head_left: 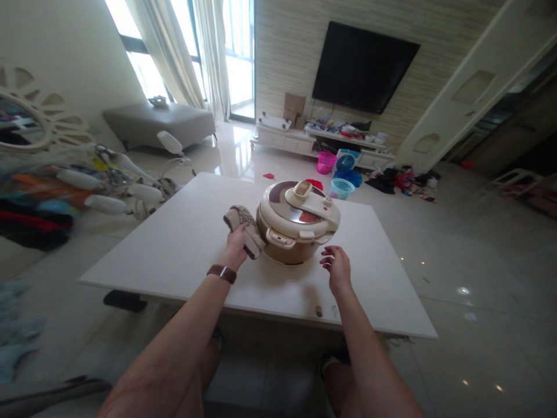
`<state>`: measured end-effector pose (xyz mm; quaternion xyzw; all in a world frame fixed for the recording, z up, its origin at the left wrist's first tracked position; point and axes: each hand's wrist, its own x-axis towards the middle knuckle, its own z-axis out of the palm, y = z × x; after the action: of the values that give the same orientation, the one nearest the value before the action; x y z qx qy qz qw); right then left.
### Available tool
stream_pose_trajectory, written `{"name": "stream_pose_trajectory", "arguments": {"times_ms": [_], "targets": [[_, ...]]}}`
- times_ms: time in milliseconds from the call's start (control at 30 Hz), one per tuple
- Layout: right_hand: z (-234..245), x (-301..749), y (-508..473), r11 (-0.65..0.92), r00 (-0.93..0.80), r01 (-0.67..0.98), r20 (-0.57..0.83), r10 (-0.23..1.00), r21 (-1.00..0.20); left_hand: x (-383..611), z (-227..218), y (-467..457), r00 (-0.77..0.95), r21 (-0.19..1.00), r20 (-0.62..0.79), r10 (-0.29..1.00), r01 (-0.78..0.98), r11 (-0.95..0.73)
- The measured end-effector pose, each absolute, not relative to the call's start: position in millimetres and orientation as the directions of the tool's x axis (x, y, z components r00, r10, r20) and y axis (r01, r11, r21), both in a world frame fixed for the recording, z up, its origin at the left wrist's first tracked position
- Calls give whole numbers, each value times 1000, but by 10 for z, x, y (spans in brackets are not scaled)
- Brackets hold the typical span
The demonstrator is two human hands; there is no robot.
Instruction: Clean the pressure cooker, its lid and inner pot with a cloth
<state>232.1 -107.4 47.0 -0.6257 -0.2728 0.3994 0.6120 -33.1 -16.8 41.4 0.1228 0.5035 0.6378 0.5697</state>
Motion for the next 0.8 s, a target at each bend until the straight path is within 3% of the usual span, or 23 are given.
{"name": "stream_pose_trajectory", "arguments": {"times_ms": [33, 100, 233, 300, 433, 500, 567, 700, 800], "targets": [[474, 2324, -1065, -104, 529, -146, -166, 832, -984, -378, 415, -168, -283, 701, -490, 825, -690, 179], [482, 2327, -1047, -105, 530, -144, -166, 832, -984, -486, 473, -193, -259, 612, -507, 822, -780, 131], [506, 2279, -1042, -79, 525, -151, -148, 838, -985, -748, 722, -287, -301, 575, -295, 907, -814, -83], [516, 2194, -1081, -44, 489, -152, -114, 865, -987, -838, 836, -348, -266, 562, -214, 940, -821, -104], [492, 1868, -1278, -14, 210, -214, -60, 976, -977, -765, 919, -505, -22, 510, -178, 984, -857, 73], [456, 1682, -1425, -45, -10, -350, -44, 999, -935, -597, 893, -607, 155, 482, -199, 968, -844, 235], [425, 1549, -1571, -61, -112, -518, -3, 994, -853, -382, 846, -724, 344, 461, -235, 909, -784, 416], [477, 1542, -1755, -99, -83, -688, -58, 995, -719, 21, 757, -927, 557, 520, -271, 785, -602, 606], [627, 1662, -1785, -78, 45, -749, -169, 985, -658, 198, 735, -988, 493, 699, -191, 849, -539, 470]]}}
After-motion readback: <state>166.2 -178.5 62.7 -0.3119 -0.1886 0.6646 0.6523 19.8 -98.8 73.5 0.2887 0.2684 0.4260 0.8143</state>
